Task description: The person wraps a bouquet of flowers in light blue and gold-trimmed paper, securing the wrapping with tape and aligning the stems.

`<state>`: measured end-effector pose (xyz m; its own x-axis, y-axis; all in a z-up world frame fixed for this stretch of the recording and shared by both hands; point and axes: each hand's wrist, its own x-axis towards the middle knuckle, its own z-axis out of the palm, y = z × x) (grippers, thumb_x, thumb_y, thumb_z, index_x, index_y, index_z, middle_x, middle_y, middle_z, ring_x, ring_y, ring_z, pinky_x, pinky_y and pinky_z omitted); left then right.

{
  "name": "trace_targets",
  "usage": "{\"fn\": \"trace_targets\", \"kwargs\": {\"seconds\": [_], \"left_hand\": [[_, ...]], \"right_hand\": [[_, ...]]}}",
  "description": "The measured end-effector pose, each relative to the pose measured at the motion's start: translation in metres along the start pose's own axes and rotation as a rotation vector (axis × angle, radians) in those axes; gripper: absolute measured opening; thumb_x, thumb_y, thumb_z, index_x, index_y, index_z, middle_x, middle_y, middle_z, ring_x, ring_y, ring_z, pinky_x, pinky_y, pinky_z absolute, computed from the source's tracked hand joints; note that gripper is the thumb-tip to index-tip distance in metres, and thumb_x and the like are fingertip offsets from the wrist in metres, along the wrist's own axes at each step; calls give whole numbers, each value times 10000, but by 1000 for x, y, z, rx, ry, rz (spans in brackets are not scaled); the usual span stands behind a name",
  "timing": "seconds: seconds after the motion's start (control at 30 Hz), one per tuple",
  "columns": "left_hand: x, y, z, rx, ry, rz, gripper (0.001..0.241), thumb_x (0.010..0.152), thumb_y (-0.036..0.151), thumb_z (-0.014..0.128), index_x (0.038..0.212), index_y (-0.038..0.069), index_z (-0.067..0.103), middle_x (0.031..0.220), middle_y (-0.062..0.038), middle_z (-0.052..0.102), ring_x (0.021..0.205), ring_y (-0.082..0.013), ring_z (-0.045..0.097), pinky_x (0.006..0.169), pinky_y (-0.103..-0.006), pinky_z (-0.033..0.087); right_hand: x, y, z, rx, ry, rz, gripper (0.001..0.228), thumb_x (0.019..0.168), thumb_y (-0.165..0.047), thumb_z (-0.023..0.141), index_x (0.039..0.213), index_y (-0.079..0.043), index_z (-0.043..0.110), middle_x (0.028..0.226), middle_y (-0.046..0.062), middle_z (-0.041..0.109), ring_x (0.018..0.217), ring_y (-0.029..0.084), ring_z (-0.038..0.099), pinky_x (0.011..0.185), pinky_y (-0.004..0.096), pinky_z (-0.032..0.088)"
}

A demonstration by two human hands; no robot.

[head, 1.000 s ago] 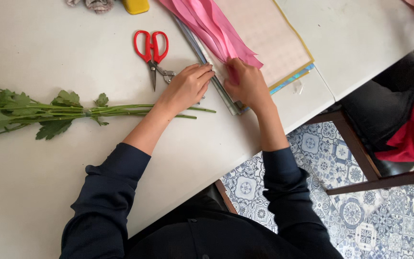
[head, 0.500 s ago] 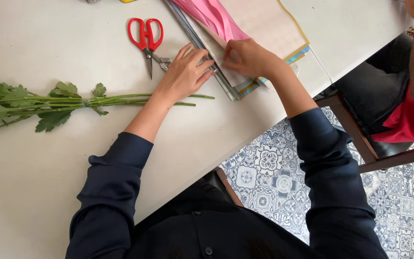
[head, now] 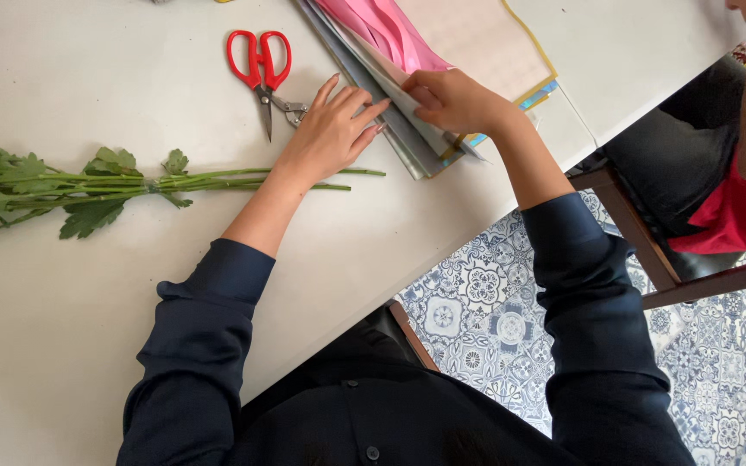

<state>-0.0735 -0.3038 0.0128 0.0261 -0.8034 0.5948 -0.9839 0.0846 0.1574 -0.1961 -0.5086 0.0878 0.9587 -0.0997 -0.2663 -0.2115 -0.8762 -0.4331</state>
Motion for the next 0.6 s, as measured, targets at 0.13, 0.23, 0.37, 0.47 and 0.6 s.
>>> {"fn": "trace_targets", "kwargs": {"seconds": [0.13,0.23,0.37,0.47,0.6], "left_hand": [[0,0,-1,3,24,21,291,998,171,591,1258,49,636,1066,-90,584,1087,-251,549,1061,-487,352],[1,1,-3,-41,48,49,304,988,118,597,1271,9,618,1108,-119,655,1157,-257,546,1075,-494,348],[5,6,-13,-63,65,66,255,982,49,562,1226,4,620,1153,-80,691,1256,-266,517,1100,-505,326],[5,8,-16,-55,46,73,267,976,16,545,1241,11,578,1163,-76,686,1291,-254,493,1114,-501,318],[5,6,-12,-73,-43,50,414,888,-56,571,1289,-3,484,1199,-116,653,1318,-258,468,1154,-511,246]], "right_hand": [[3,16,7,66,48,-39,373,862,-33,432,1217,-75,538,741,54,507,674,235,471,667,336,378],[0,22,9,137,95,-53,400,895,-54,403,1278,-55,522,932,101,605,823,239,542,768,339,401],[-11,-2,-6,233,86,-56,445,891,-12,360,1307,-157,427,1267,135,582,1323,287,480,926,380,376],[-17,-18,-11,306,35,-91,605,900,13,320,1437,-264,334,1437,88,476,1395,366,386,1003,386,321],[-16,-29,-4,155,45,-196,551,878,-158,640,1384,-143,421,1109,81,521,966,235,491,832,350,397]]}}
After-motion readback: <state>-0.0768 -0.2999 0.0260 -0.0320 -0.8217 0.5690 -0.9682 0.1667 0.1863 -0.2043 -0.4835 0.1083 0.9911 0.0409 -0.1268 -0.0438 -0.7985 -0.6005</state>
